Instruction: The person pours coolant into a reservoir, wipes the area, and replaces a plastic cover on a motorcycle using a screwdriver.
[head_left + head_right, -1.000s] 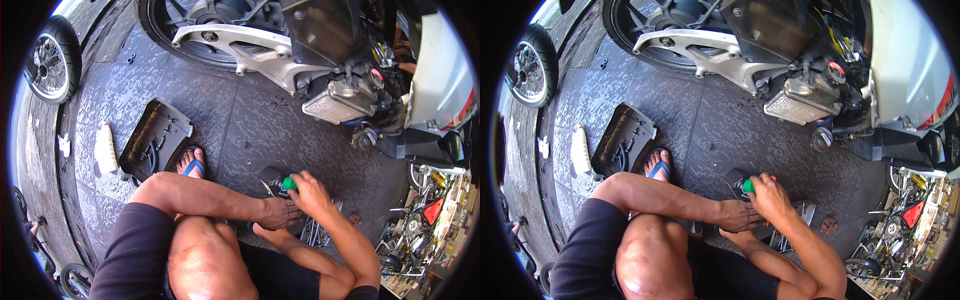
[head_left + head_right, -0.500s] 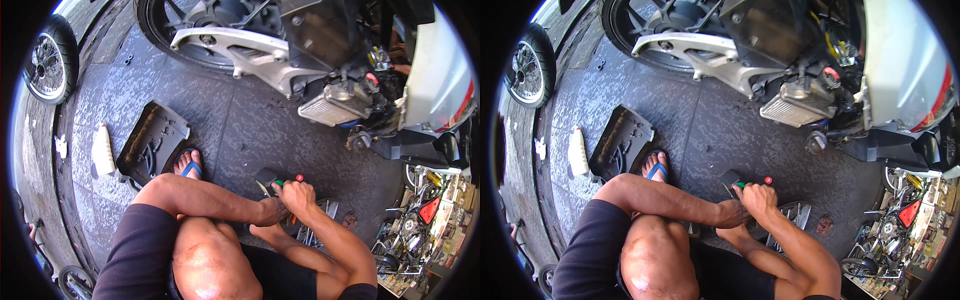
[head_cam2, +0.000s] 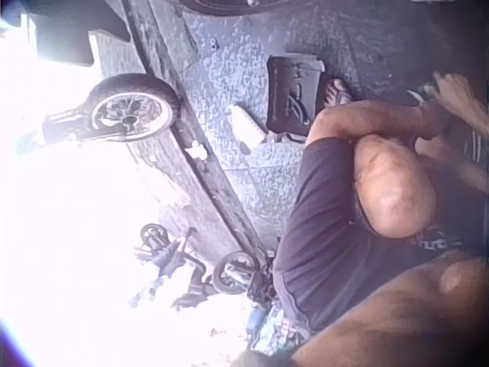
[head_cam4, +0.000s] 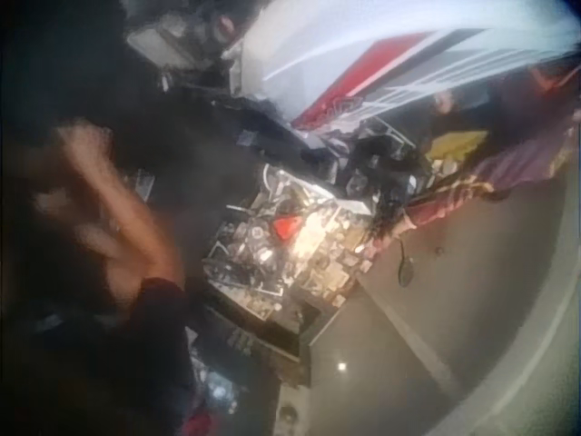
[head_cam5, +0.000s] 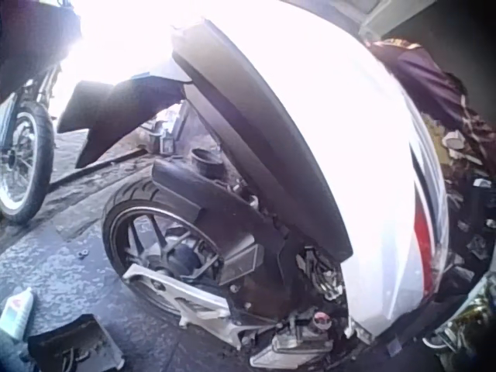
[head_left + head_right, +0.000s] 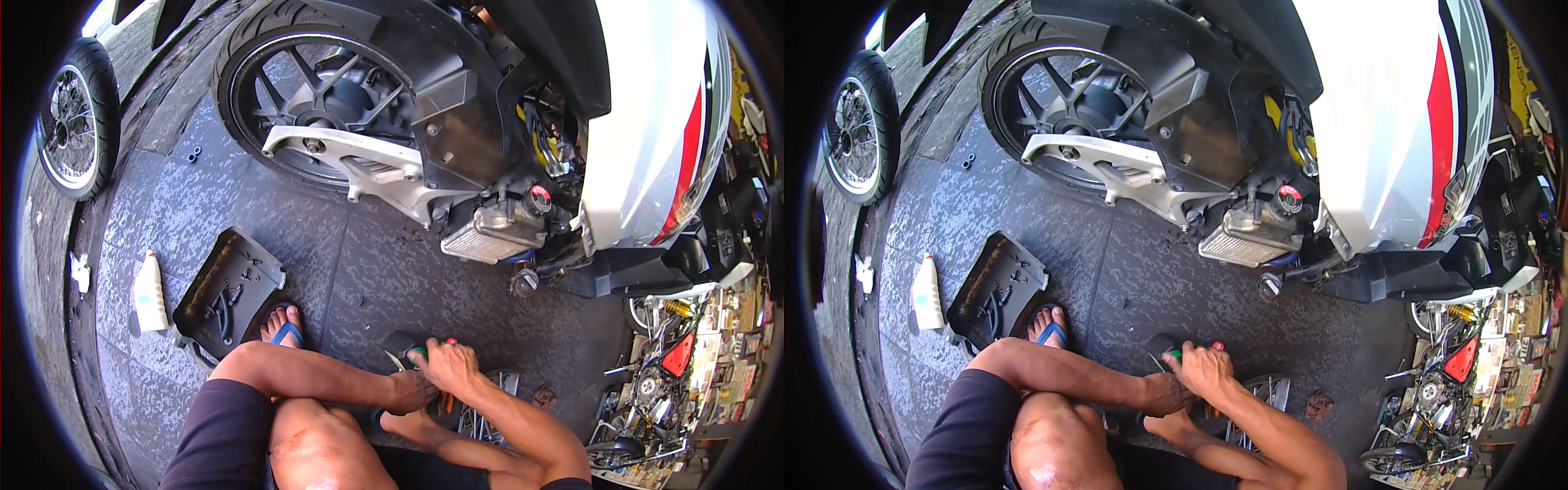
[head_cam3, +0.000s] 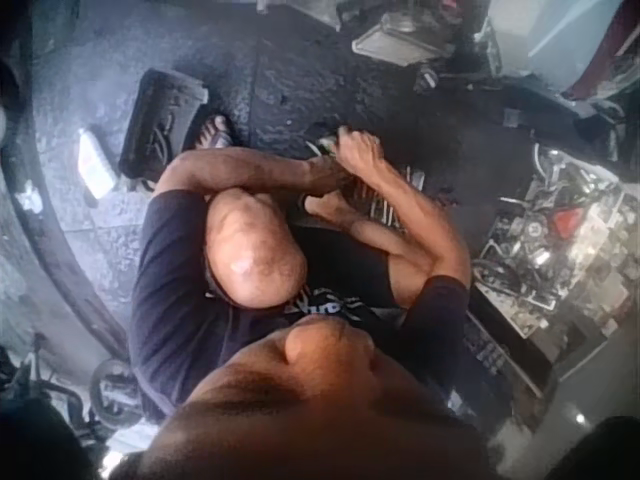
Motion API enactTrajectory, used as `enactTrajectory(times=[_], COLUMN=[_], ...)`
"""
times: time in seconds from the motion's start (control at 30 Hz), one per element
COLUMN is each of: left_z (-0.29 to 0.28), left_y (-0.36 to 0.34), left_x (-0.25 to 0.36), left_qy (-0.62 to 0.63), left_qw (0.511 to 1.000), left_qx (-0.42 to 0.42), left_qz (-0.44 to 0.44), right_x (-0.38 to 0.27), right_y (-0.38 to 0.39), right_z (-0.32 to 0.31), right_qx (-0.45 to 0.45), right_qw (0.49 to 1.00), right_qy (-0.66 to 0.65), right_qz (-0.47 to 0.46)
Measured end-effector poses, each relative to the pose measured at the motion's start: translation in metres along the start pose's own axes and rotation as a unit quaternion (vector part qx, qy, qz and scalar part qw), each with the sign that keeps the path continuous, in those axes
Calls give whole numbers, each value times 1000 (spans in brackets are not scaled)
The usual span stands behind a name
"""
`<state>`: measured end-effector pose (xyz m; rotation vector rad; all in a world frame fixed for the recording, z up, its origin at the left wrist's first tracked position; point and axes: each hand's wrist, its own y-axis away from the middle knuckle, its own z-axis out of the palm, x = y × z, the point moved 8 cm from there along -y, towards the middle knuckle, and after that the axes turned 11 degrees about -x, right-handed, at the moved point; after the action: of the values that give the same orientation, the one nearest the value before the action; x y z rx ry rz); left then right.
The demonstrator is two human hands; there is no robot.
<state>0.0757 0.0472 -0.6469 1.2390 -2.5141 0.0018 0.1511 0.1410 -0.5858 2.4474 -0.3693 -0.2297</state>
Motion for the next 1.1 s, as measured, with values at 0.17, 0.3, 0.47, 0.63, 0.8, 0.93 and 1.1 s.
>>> enactTrajectory(times=[0.17,0.3,0.47,0.63,0.8,0.93,1.1], left_z=[-16,-7,-8,-17,-22,-11,-9], left_y=[7,6,1,10,14,5,3], left_x=[-4,-3,-5,-2,-4,-7,-4], left_qy=[18,51,78,24,19,76,77], left_qw=[999,999,996,999,999,996,997], left_qx=[-44,-13,-34,-36,-42,-39,-16], left_qz=[-15,-1,-1,12,-7,-7,11], right_x=[3,-1,9,18,4,6,18], right_y=[-10,-7,-10,-13,-11,-16,-15], right_z=[25,9,23,32,15,27,31], right_qx=[-92,-113,-83,-168,-122,-132,-185], right_qw=[995,992,994,970,988,987,973], right_qy=[-13,-10,-15,-83,-23,-15,-66], right_qz=[41,50,66,152,91,91,119])
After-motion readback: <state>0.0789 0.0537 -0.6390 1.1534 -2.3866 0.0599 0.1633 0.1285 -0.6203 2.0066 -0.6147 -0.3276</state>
